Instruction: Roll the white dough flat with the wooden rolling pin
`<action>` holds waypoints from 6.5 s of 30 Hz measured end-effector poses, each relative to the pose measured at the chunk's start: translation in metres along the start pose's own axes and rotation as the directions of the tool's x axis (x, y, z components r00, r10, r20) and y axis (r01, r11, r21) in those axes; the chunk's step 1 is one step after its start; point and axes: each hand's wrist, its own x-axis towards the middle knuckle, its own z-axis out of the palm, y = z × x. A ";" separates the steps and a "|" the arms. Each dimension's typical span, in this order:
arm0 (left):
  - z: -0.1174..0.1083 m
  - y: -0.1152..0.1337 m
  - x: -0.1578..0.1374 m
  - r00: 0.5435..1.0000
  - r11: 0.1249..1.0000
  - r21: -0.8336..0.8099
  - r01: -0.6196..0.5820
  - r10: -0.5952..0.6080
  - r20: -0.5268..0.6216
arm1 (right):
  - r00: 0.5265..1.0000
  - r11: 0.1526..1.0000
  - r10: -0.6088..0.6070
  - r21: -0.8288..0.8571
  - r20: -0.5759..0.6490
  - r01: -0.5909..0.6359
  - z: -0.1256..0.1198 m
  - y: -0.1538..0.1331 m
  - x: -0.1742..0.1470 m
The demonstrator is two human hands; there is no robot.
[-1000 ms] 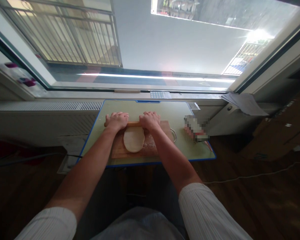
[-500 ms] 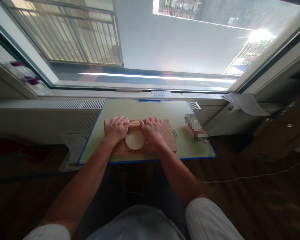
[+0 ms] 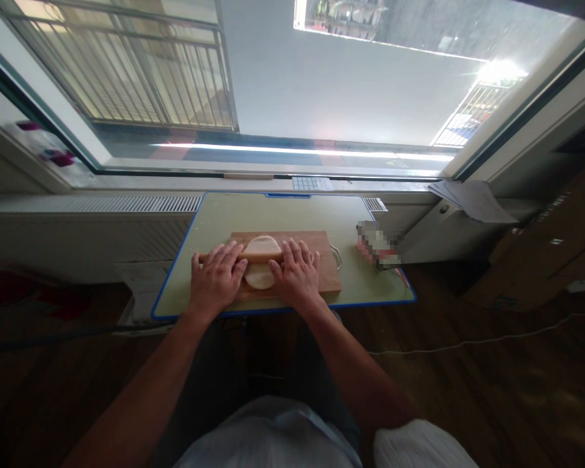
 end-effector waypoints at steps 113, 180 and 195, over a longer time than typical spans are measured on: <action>0.012 -0.005 -0.004 0.991 0.999 -0.013 0.037 -0.039 -0.127 | 0.994 1.000 -0.001 0.004 -0.112 0.001 0.003 0.000 -0.014; 0.012 0.002 0.008 0.997 1.000 -0.010 0.015 -0.016 -0.072 | 0.998 1.000 0.007 -0.002 -0.056 -0.007 0.006 0.003 0.008; 0.010 0.002 -0.053 0.993 0.999 0.015 -0.044 0.045 -0.106 | 0.996 0.998 -0.033 -0.063 -0.086 0.027 0.004 0.001 -0.055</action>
